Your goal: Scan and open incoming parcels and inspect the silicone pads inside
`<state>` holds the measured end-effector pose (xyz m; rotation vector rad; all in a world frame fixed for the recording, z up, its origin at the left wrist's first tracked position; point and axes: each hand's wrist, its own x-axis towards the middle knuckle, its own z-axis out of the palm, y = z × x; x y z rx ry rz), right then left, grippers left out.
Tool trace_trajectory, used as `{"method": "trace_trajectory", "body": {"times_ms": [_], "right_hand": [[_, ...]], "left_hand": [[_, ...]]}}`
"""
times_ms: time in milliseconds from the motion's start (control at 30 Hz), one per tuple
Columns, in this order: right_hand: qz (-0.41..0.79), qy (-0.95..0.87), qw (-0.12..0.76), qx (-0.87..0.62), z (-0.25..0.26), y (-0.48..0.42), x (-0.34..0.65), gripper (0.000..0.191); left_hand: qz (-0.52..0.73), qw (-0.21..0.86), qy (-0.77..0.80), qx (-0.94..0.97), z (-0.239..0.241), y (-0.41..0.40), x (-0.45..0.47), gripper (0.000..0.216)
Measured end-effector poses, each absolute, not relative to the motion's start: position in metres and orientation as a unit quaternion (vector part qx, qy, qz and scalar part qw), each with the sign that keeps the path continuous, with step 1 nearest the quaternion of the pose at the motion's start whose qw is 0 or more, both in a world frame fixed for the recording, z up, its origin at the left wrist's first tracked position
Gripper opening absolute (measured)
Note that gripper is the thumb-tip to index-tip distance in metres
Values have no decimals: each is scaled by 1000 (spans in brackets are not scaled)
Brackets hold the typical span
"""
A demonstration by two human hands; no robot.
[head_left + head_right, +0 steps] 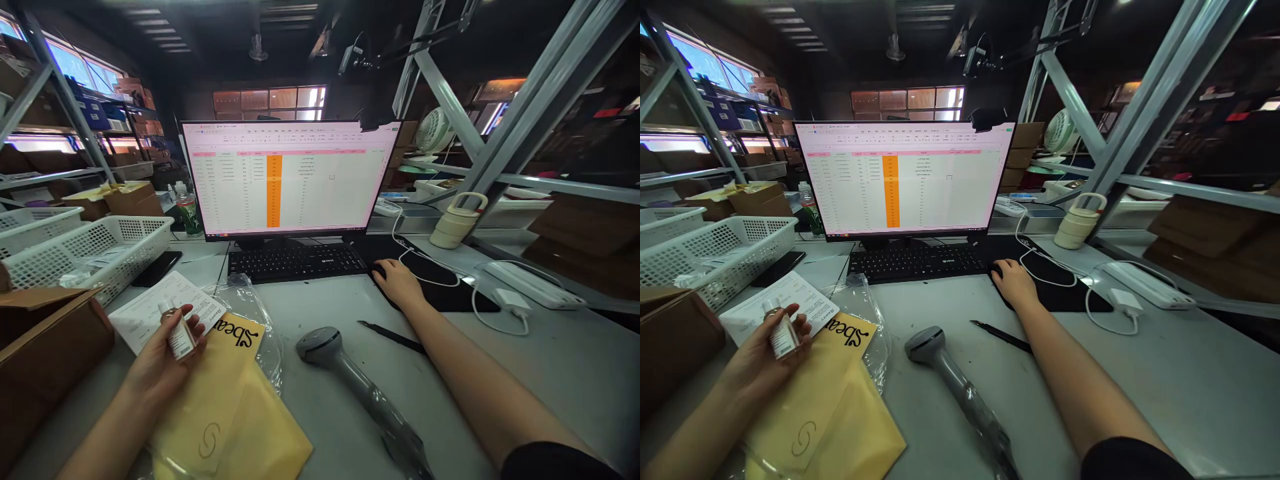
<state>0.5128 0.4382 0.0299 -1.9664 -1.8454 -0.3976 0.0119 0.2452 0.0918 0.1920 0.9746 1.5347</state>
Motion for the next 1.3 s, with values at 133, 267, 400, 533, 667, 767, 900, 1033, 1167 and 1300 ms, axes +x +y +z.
{"method": "trace_trajectory", "body": {"times_ms": [133,267,400,533,667,767,900,1033,1167,1300], "right_hand": [[-146,-662,201,-707,30,438,513,37],[-147,-662,198,-708,31,437,512,36],[-147,-660,197,-710,31,437,511,36],[-145,-661,198,-710,32,436,512,37],[-150,-656,210,-710,33,434,510,41],[-141,-653,209,-714,34,431,506,45],[-135,-652,214,-715,55,425,499,52],[-127,-708,271,-639,105,406,460,55],[53,-809,305,-499,141,345,367,38],[189,-907,233,-296,134,274,267,33]], "left_hand": [[661,624,406,93,90,244,12,11],[663,619,406,111,88,242,12,6],[647,624,421,119,92,241,14,9],[635,634,423,127,97,239,13,14],[622,651,411,139,98,238,10,22],[624,661,383,166,97,241,8,23],[637,651,340,235,88,249,8,20],[619,614,316,375,79,247,8,37],[515,593,296,543,80,237,16,37],[448,582,236,636,79,234,22,38]]}}
